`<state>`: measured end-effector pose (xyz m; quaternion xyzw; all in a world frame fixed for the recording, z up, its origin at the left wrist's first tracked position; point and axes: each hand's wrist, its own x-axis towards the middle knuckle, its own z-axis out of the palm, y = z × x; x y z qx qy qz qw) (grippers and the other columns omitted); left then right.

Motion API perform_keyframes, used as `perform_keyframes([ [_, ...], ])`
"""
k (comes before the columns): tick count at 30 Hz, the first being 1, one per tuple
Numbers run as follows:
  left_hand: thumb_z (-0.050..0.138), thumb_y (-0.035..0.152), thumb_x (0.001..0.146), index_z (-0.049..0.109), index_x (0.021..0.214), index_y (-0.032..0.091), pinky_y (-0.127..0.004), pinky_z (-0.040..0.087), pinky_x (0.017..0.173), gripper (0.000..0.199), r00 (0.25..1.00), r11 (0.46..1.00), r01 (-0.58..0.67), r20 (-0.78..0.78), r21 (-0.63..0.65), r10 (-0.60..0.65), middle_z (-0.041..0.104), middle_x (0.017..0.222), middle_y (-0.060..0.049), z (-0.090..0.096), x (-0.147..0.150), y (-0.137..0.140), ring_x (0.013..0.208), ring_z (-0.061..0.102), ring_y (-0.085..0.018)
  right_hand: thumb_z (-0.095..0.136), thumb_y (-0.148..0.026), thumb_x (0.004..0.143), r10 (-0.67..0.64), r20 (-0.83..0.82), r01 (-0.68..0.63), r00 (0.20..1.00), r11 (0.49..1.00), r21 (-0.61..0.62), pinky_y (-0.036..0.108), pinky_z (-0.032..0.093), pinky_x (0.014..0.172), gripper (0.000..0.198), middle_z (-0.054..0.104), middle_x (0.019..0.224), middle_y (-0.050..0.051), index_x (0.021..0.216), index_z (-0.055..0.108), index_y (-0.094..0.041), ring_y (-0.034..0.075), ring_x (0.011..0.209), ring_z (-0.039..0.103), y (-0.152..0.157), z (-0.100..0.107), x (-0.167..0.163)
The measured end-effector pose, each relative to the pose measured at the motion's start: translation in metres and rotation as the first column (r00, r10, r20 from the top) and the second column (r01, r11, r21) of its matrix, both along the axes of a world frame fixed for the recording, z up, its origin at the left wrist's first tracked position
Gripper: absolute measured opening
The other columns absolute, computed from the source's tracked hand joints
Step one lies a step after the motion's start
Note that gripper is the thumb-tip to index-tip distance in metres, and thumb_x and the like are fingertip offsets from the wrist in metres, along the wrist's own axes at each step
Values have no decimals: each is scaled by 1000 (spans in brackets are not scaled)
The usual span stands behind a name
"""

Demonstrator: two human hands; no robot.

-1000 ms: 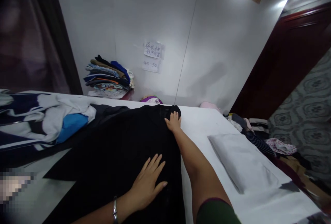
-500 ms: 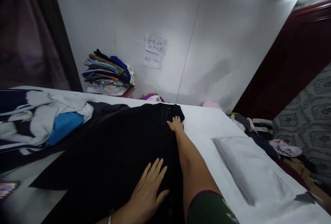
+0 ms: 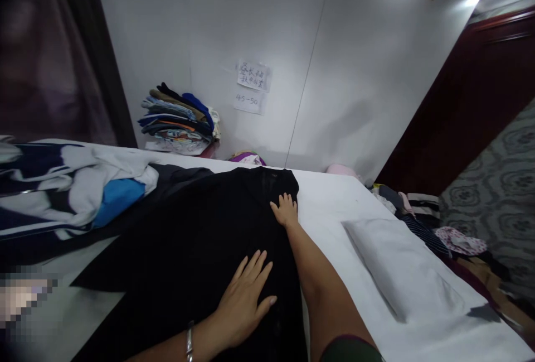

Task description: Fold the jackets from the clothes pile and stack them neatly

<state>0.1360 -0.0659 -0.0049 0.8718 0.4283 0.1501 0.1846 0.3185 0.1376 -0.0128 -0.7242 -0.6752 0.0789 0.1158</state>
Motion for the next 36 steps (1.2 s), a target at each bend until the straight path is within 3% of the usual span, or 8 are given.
perform_keyframes([
  [5, 44, 52, 88, 35, 144, 19, -51, 16, 117, 66, 999, 1000, 6, 40, 20, -7, 20, 155, -11, -5, -1, -4, 144, 11, -27, 26, -53, 94, -23, -24, 22, 999, 999, -34, 43, 11, 114, 67, 16, 157, 10, 147, 26, -12, 25, 145, 9, -3, 10, -1],
  [9, 36, 60, 89, 36, 143, 19, -49, 14, 118, 68, 996, 1000, 0, 88, 27, -2, 20, 156, -12, -7, -3, -6, 144, 10, -25, 30, -53, 93, -16, -49, 13, 999, 997, -71, 46, 17, 112, 68, 19, 155, 14, 147, 29, -12, 29, 143, 15, -34, 22, -6],
  [16, 35, 62, 88, 38, 141, 16, -49, 9, 118, 71, 993, 999, 17, 113, 32, -21, 25, 154, -14, -11, 0, -5, 145, 9, -25, 31, -54, 92, 137, 69, -143, 988, 986, 89, 44, 16, 114, 66, 25, 154, 12, 144, 35, -15, 26, 143, 19, -126, -8, -19],
  [19, 38, 60, 87, 41, 139, 14, -49, 8, 118, 70, 993, 999, 16, 118, 38, -21, 26, 154, -15, -12, 2, -5, 145, 9, -26, 31, -50, 93, 167, 115, -180, 979, 978, 106, 41, 18, 114, 63, 28, 152, 15, 142, 39, -11, 26, 142, 23, -137, -10, -23],
  [23, 40, 59, 87, 41, 138, 14, -51, 8, 117, 68, 993, 999, 15, 115, 41, -19, 26, 154, -15, -10, 1, -6, 145, 10, -27, 30, -46, 93, 169, 82, -178, 982, 976, 126, 44, 19, 113, 58, 32, 151, 13, 140, 42, -14, 24, 141, 26, -143, 3, -25],
  [29, 37, 56, 88, 25, 148, 15, -49, 8, 117, 74, 992, 999, 42, 119, 18, -44, 21, 155, -15, -11, 0, -6, 145, 9, -26, 25, -49, 93, 181, -9, -177, 983, 972, 157, 48, 15, 115, 63, 29, 152, 10, 143, 36, -14, 24, 143, 20, -188, 0, -30],
  [34, 50, 48, 82, 31, 145, 11, -49, 10, 116, 76, 991, 992, 102, 97, -78, -94, 18, 155, -17, 3, -2, 0, 145, 8, -28, 21, -47, 94, 210, 6, -209, 978, 971, 118, 47, 12, 116, 62, 32, 151, 11, 142, 39, -12, 23, 143, 21, -206, -9, -35],
  [36, 60, 44, 76, 45, 138, 17, -45, 21, 115, 69, 989, 981, 130, 94, -143, -118, 29, 152, -13, 16, -9, 6, 142, 20, -28, 20, -47, 95, 215, 9, -214, 977, 969, 124, 47, 13, 116, 61, 31, 151, 10, 142, 40, -12, 23, 143, 21, -206, -9, -36],
])
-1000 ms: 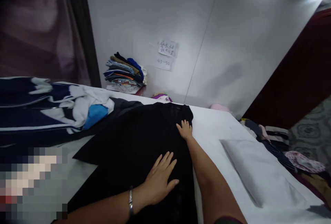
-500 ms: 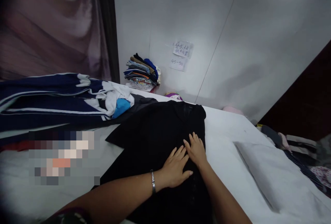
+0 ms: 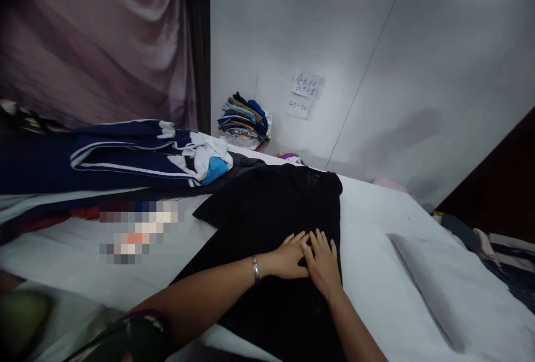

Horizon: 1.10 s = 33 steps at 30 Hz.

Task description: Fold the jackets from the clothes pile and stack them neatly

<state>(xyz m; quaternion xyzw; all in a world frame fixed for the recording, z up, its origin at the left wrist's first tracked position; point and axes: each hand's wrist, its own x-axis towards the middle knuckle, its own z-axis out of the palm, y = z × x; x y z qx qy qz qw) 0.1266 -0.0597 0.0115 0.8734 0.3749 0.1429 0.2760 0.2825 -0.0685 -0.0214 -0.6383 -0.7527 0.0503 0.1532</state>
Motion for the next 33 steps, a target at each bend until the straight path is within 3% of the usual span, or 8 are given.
perform_keyframes([
  [3, 60, 38, 79, 61, 123, 22, -30, 35, 108, 46, 989, 990, -139, 45, -5, 140, 51, 140, -6, 22, -27, 14, 130, 44, -20, 24, -49, 95, 16, 43, -17, 999, 1000, 14, 48, 13, 115, 62, 31, 151, 12, 140, 42, -12, 25, 142, 21, 1, 2, -1],
  [6, 51, 34, 86, 57, 125, 16, -34, 27, 112, 43, 909, 906, -416, 80, 76, 410, 47, 142, -11, 37, -79, 30, 133, 40, -22, 32, -52, 93, 15, 84, -18, 996, 999, 26, 49, 12, 115, 63, 31, 151, 14, 140, 43, -11, 27, 142, 21, -1, 3, -3],
  [9, 45, 23, 88, 42, 136, 10, -52, 10, 115, 50, 747, 730, -663, 90, 168, 658, 34, 149, -19, 42, -142, 42, 140, 25, -30, 33, -53, 93, 15, 82, -18, 997, 999, 36, 48, 12, 115, 64, 31, 151, 14, 140, 42, -11, 27, 142, 22, -1, 2, -5],
  [11, 51, 28, 86, 39, 138, 14, -49, 21, 112, 55, 515, 496, -836, 26, 236, 857, 36, 148, -18, 38, -178, 44, 138, 29, -31, 33, -53, 93, 22, 72, -25, 997, 999, 42, 48, 11, 115, 64, 31, 151, 14, 140, 43, -12, 27, 142, 22, -1, 2, -6],
  [13, 57, 31, 82, 43, 133, 11, -48, 36, 102, 57, 424, 421, -882, -32, 212, 905, 50, 136, -22, 30, -204, 45, 127, 45, -35, 33, -54, 93, 25, 62, -28, 998, 999, 45, 49, 11, 115, 64, 31, 151, 13, 140, 44, -13, 28, 142, 22, 0, 2, -6],
  [20, 63, 31, 77, 63, 107, 11, -30, 52, 68, 36, 404, 406, -911, -46, 70, 914, 72, 94, -12, 24, -229, 57, 82, 69, -25, 33, -54, 92, 15, 39, -16, 999, 999, 41, 48, 11, 115, 63, 32, 151, 12, 140, 44, -14, 27, 142, 23, 1, 2, -6],
  [27, 53, 18, 77, 62, 113, 17, -36, 47, 84, 37, 394, 347, -900, 148, 265, 907, 66, 111, -12, 113, -226, 77, 104, 61, -28, 35, -53, 92, 8, 23, -9, 1000, 999, 52, 49, 11, 116, 62, 32, 151, 12, 138, 46, -15, 27, 142, 23, 1, -2, -5],
  [33, 43, 9, 79, 65, 93, 16, -39, 42, 80, 27, 721, 463, -512, 68, 724, 690, 61, 94, -13, 147, -154, 44, 94, 58, -27, 48, -54, 85, 29, -275, -13, 961, 998, 59, 52, 10, 116, 59, 35, 149, 11, 131, 54, -17, 28, 142, 21, 4, 19, -6],
])
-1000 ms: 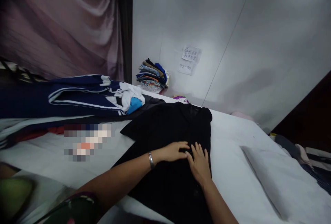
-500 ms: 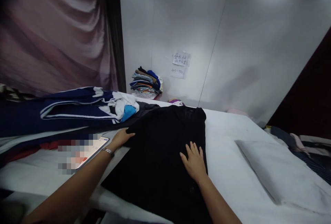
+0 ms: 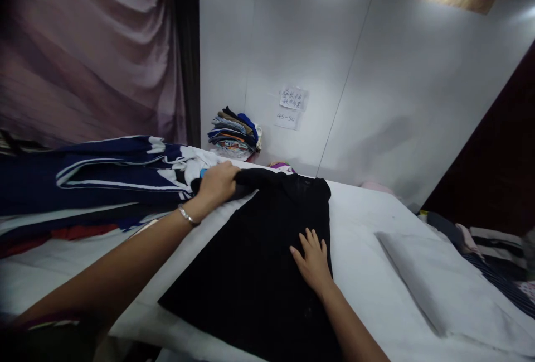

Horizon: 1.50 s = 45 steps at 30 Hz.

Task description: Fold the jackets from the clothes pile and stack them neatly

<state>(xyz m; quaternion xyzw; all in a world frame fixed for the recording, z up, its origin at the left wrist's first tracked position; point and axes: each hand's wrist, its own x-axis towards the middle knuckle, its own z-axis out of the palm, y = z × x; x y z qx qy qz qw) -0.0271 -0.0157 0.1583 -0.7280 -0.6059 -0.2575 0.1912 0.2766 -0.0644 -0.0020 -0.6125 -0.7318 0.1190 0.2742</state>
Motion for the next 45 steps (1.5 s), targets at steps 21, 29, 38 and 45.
perform_keyframes([
  [21, 53, 48, 83, 38, 137, 15, -35, 51, 73, 65, 517, 728, 474, 826, -495, 225, 58, 125, -15, -120, 19, -62, 93, 63, -23, 73, -28, 66, -248, -941, -480, 228, 812, -331, 32, 53, 72, 42, 71, 92, 4, 106, 60, -22, 20, 83, 68, 14, 36, -76],
  [29, 70, 31, 68, 61, 89, 16, -28, 49, 71, 27, -92, 664, 727, 933, -175, 348, 68, 85, -4, -106, 17, -62, 76, 64, -17, 71, -47, 72, 14, -747, -228, 664, 956, -185, 40, 32, 110, 78, 39, 147, 11, 140, 40, -23, 24, 136, 36, 4, 43, -67],
  [38, 52, 46, 85, 63, 113, 19, -33, 46, 88, 41, -70, 580, 814, 986, -33, 154, 66, 113, -9, -69, 78, -61, 103, 60, -20, 73, -43, 72, 28, -885, -438, 465, 876, -203, 38, 46, 96, 57, 64, 123, 6, 124, 57, -24, 25, 113, 59, -23, 76, -85],
  [45, 53, 35, 84, 59, 119, 20, -37, 44, 96, 39, 615, 873, 434, 781, -222, -107, 62, 122, -9, -89, 16, -43, 108, 59, -24, 65, -36, 72, -371, -906, -358, 205, 833, -422, 39, 56, 75, 20, 72, 73, 7, 80, 67, -17, 26, 81, 68, 28, 110, -46],
])
